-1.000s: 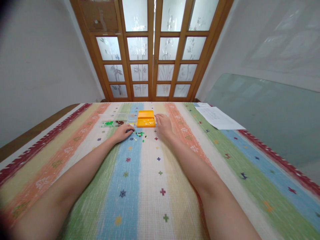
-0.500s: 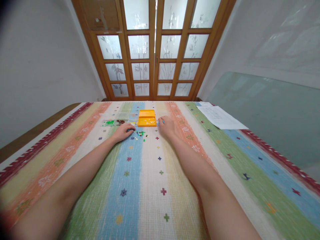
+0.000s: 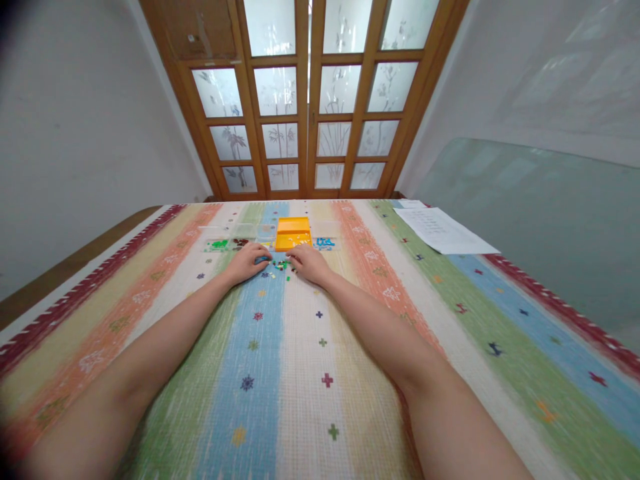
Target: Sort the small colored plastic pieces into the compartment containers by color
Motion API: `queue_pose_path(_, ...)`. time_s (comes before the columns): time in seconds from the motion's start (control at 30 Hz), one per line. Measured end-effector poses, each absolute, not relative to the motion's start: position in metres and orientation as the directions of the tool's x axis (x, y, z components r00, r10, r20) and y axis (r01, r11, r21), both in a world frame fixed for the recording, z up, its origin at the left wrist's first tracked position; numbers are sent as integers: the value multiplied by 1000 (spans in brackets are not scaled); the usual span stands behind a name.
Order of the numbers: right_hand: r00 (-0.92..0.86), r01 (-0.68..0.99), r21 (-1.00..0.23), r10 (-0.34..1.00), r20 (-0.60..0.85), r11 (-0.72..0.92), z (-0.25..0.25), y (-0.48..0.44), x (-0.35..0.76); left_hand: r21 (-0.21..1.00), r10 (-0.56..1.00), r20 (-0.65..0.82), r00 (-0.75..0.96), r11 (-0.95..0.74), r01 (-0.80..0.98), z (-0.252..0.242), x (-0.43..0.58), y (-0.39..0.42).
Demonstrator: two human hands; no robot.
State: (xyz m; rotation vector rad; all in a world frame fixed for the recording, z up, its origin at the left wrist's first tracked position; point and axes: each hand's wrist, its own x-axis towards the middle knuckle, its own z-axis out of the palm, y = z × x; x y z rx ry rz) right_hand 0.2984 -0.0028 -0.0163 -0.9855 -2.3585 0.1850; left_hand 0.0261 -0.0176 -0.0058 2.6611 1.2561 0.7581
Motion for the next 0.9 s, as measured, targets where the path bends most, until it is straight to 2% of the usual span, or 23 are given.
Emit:
queue_pose_path(0.13,-525,666,-300,715,462,683,-17,-1,302,291,747,399,531,-653,699,-4,35,-22)
queue_pose_path(0.3,-556,663,-281,707,436,694,-18,-1,302,280,732,394,555,-671,687,-1,54,-31)
queue_pose_path(0.43,-507,679,-305,727,463,668,-18,-2,301,216,699,388,600,-702,678,3,70,-41)
queue_pose_path(0.53,-458,697,-331,750,477,636,-16,-1,301,185,669,331,666,-738,649,5,77,-45)
queue_pose_path(0.63,-439,703,-344,761,478,622,-16,1,301,193,658,297,692,-751,631,4,77,-46)
queue_pose_path(0.9,-443,693,-356,760,476,627,-16,1,300,198,671,341,659,-736,647,0,72,-41)
